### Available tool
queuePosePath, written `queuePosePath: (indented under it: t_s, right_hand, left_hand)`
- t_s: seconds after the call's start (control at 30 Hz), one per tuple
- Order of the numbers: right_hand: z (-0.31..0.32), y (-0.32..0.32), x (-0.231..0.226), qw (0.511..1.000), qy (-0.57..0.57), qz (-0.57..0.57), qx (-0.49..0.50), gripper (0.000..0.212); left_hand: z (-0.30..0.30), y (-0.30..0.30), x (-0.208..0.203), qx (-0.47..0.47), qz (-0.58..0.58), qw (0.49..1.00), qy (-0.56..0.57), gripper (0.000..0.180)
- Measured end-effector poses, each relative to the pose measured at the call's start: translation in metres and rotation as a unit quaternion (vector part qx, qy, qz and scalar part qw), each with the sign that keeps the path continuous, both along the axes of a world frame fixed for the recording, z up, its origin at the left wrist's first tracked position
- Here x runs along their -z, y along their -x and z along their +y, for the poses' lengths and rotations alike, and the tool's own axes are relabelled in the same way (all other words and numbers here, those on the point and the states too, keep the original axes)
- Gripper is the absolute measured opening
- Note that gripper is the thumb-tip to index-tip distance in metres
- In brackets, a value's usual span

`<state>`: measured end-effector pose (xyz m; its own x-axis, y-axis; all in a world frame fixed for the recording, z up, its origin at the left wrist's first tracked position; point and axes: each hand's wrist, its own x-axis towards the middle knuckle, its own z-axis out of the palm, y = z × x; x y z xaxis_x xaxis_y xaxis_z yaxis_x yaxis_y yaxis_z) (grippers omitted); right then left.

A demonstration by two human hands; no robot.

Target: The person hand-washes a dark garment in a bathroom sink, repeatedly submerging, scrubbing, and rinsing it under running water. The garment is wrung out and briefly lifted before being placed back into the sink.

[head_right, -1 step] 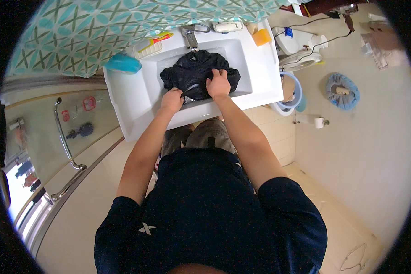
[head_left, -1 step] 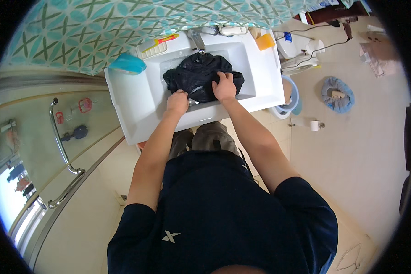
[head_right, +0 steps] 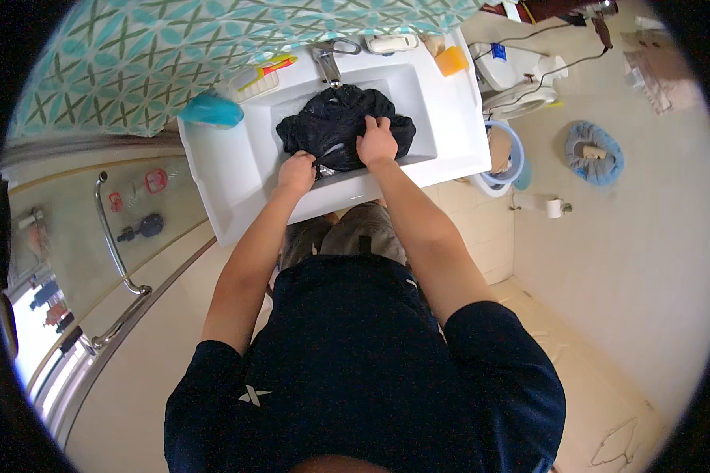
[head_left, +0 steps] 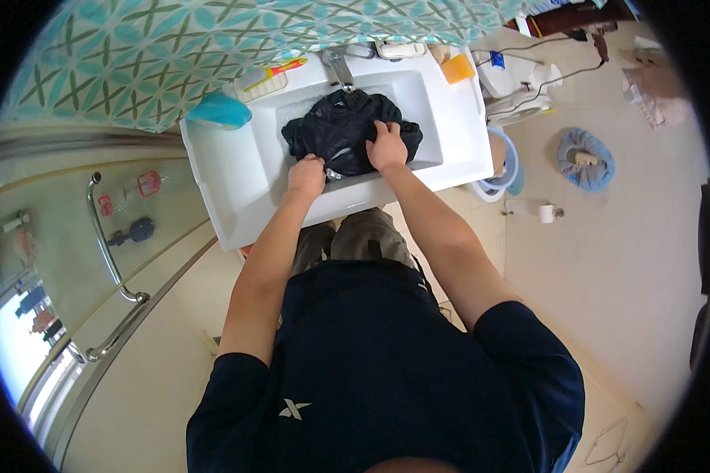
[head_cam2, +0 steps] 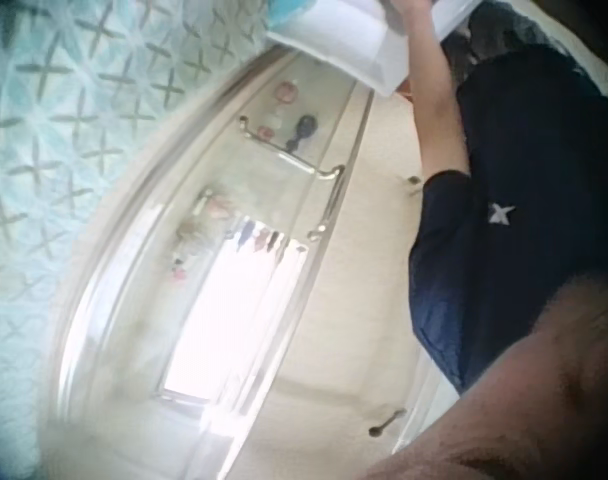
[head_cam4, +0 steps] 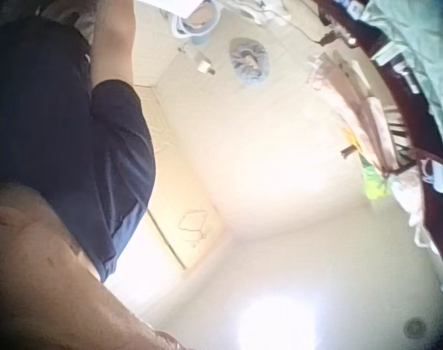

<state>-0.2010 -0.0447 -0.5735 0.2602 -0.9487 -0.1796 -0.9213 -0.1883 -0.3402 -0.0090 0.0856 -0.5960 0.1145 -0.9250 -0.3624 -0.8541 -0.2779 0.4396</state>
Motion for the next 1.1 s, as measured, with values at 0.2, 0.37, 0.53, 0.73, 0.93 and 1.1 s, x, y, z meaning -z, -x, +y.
queuePosePath:
  t_s: [0.2, 0.37, 0.53, 0.73, 0.93, 1.1]
  right_hand:
    - [-0.008, 0.023, -0.001, 0.987, 0.081, 0.091, -0.103, 0.019]
    - [0.014, 0.068, -0.049, 0.984, 0.137, -0.029, -0.113, 0.014]
    - [0.021, 0.103, -0.104, 0.963, 0.115, -0.140, -0.197, 0.023]
    - [0.012, 0.124, -0.148, 0.960, 0.090, -0.146, -0.222, 0.024]
    - [-0.037, 0.121, -0.212, 0.966, 0.069, -0.118, -0.218, 0.015]
    - [-0.069, 0.096, -0.311, 0.942, 0.108, -0.190, -0.254, 0.023]
  left_hand:
    - [0.001, -0.009, -0.018, 0.007, -0.030, 1.000, 0.002, 0.018]
    - [-0.003, -0.008, -0.033, 0.023, -0.053, 0.998, 0.011, 0.021]
    - [-0.011, 0.001, -0.033, 0.039, -0.046, 0.998, -0.022, 0.025]
    - [-0.010, 0.006, -0.033, -0.006, -0.016, 0.997, 0.081, 0.025]
    - [-0.031, -0.026, -0.116, -0.082, 0.139, 0.951, 0.262, 0.021]
    - [-0.048, -0.030, -0.259, -0.135, 0.145, 0.938, 0.285, 0.019]
